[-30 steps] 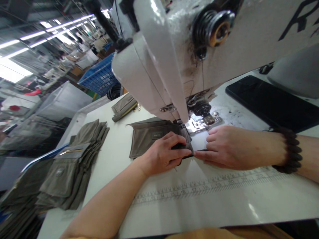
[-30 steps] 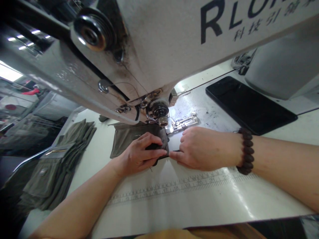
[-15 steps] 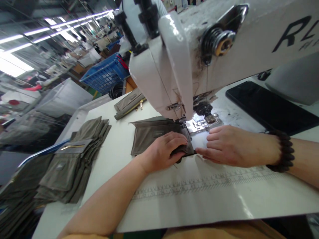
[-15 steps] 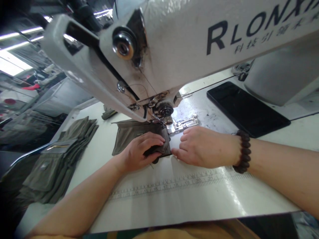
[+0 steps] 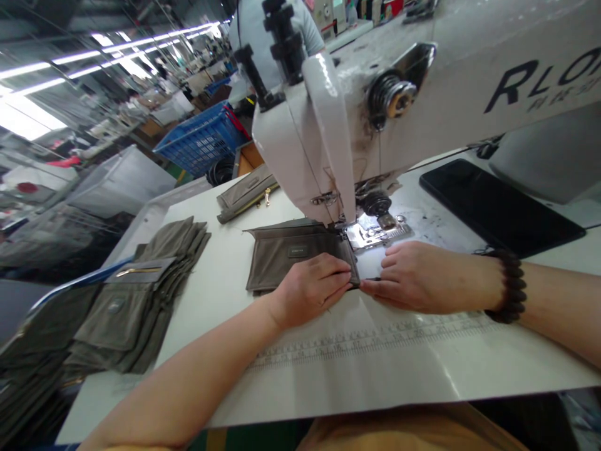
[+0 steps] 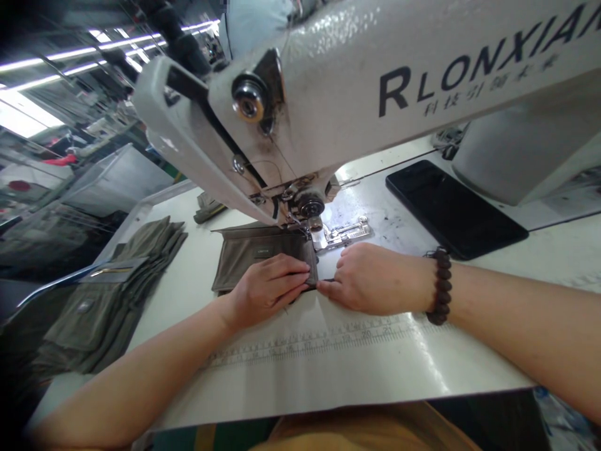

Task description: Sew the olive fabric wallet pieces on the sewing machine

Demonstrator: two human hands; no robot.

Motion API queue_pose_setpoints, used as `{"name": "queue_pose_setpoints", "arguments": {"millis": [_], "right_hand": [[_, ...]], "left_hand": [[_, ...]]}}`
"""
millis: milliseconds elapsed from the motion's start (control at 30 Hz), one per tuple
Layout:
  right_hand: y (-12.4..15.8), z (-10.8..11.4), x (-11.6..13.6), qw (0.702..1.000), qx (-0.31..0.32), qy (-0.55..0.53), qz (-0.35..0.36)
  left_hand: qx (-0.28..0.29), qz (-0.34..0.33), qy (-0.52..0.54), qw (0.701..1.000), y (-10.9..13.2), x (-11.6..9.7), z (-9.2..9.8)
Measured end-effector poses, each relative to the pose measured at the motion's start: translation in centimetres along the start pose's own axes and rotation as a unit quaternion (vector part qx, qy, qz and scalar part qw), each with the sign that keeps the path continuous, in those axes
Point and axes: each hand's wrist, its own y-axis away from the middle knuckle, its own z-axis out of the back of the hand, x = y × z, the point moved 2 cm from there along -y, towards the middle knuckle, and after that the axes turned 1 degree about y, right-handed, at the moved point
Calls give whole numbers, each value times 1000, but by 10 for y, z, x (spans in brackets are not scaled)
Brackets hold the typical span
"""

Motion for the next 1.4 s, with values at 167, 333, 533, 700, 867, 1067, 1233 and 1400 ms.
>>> {"name": "queue_pose_setpoints", "arguments": {"millis": [167, 333, 533, 700, 867, 1067, 1233, 1400], "right_hand": [[0, 1, 0, 1000, -2, -7, 3], [3, 9, -1, 999, -7, -31, -4], [1, 11, 5, 999, -26, -15, -16], [-2, 7, 13, 1000, -4, -4, -16], [-2, 4, 12, 999, 8, -22, -27], [-2, 1, 11, 999, 24, -27, -32], [-2, -2, 10, 998, 18, -21, -53], [-3, -7, 6, 996, 5, -19, -83]], "left_hand": [[26, -21, -57, 998, -2, -3, -1], [42, -42, -77, 995, -5, -4, 1], [65, -40, -59, 995, -7, 0, 3], [54, -13, -45, 997, -5, 3, 3], [48, -12, -56, 997, -4, 3, 2], [50, -4, -71, 996, -3, 4, 1], [48, 0, -75, 996, -2, 8, -2], [51, 8, -71, 996, -2, 15, -4]]}}
